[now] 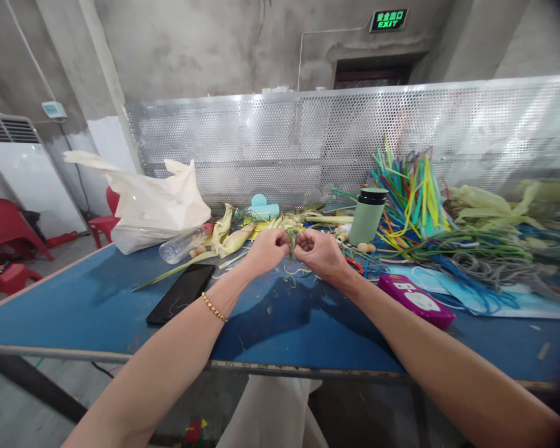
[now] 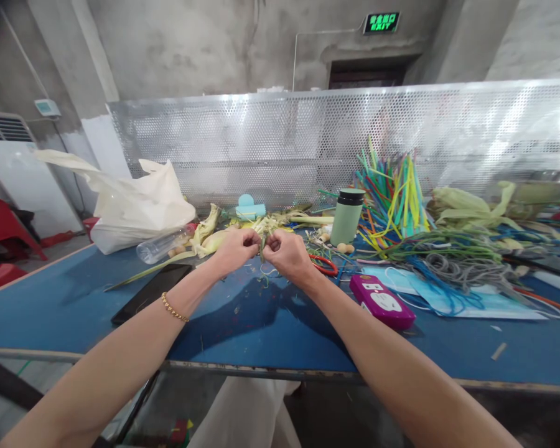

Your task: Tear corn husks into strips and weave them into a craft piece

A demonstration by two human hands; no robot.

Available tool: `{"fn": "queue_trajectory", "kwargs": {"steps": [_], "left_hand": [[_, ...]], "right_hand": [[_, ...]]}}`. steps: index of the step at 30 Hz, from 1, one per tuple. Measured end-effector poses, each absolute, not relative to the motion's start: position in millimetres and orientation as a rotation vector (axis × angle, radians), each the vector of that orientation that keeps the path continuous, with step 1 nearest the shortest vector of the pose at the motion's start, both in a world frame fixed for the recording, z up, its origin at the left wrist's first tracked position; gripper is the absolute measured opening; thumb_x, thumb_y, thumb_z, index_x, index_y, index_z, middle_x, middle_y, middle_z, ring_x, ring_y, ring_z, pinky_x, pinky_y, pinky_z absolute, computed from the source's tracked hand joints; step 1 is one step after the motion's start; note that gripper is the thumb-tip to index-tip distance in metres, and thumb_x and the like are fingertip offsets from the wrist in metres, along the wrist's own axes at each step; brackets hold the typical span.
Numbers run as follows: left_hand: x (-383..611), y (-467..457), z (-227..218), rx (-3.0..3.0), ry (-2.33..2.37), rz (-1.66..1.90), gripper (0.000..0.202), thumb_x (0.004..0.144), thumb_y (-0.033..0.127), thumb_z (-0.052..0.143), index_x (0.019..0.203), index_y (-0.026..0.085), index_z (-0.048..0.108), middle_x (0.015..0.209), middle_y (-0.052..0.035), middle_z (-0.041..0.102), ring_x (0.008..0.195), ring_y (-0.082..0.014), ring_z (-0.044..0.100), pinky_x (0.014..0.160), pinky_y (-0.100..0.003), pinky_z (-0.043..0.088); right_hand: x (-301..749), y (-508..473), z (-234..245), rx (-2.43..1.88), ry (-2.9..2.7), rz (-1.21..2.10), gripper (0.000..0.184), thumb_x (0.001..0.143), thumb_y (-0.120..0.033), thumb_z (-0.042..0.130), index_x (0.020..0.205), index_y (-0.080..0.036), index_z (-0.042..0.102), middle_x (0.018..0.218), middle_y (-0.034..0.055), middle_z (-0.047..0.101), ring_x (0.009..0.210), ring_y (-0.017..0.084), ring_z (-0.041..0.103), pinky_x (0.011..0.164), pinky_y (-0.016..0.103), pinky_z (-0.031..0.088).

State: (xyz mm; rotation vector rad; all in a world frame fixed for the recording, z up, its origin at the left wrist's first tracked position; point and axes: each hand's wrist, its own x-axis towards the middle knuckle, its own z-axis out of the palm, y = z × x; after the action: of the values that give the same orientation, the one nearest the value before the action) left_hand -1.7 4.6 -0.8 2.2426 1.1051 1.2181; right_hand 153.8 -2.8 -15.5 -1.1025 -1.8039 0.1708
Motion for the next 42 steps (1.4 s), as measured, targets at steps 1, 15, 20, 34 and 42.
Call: {"fn": "queue_trajectory", "kwargs": {"steps": [1, 15, 20, 34, 42], "left_hand": [[-2.1, 4.3, -0.3, 2.238, 1.11, 1.206, 0.008, 0.065, 0.009, 0.051, 0.06, 0.014, 0.055, 0.053, 0.0036, 0.048, 0.056, -0.0097, 0.04, 0.054, -0.023, 0.029], [-10.8, -0.6, 5.4, 2.053, 0.952, 1.03, 0.01, 0.066, 0.013, 0.052, 0.057, 0.014, 0.052, 0.051, 0.0035, 0.047, 0.05, -0.0074, 0.04, 0.051, -0.022, 0.03], [-13.5, -0.6, 9.7, 1.991, 0.896, 1.086, 0.006, 0.067, 0.011, 0.052, 0.063, 0.012, 0.056, 0.055, 0.0028, 0.052, 0.053, -0.007, 0.044, 0.054, -0.021, 0.035], [-10.2, -0.8, 3.3, 2.048, 0.831, 1.067, 0.008, 0.069, 0.008, 0.05, 0.073, 0.015, 0.052, 0.051, 0.005, 0.053, 0.039, -0.0051, 0.047, 0.042, -0.018, 0.032], [-12.7, 2.7, 4.8, 2.226, 0.92, 1.154, 0.005, 0.068, 0.011, 0.051, 0.068, 0.015, 0.054, 0.052, 0.005, 0.047, 0.048, -0.0065, 0.04, 0.049, -0.021, 0.029]], "right_hand": [[152.9, -2.3, -16.2, -1.105, -1.803, 0.146, 0.005, 0.063, -0.022, 0.054, 0.061, -0.018, 0.052, 0.053, -0.001, 0.052, 0.05, 0.01, 0.045, 0.049, 0.022, 0.037], [162.3, 1.5, -13.3, -1.131, -1.831, 0.074, 0.004, 0.062, -0.021, 0.055, 0.062, -0.018, 0.053, 0.054, -0.0003, 0.054, 0.051, 0.011, 0.048, 0.051, 0.023, 0.038], [171.7, 9.5, -12.7, -1.035, -1.841, 0.32, 0.006, 0.066, -0.023, 0.056, 0.068, -0.018, 0.056, 0.056, -0.0006, 0.058, 0.052, 0.013, 0.055, 0.051, 0.023, 0.042], [158.5, -6.9, -8.1, -0.911, -1.617, 0.944, 0.012, 0.063, -0.017, 0.051, 0.075, -0.019, 0.05, 0.042, -0.0085, 0.049, 0.032, 0.007, 0.041, 0.034, 0.02, 0.036], [163.0, -8.4, -1.8, -0.995, -1.766, 0.777, 0.008, 0.064, -0.018, 0.049, 0.071, -0.019, 0.053, 0.047, -0.0045, 0.056, 0.039, 0.009, 0.05, 0.04, 0.02, 0.04]]}}
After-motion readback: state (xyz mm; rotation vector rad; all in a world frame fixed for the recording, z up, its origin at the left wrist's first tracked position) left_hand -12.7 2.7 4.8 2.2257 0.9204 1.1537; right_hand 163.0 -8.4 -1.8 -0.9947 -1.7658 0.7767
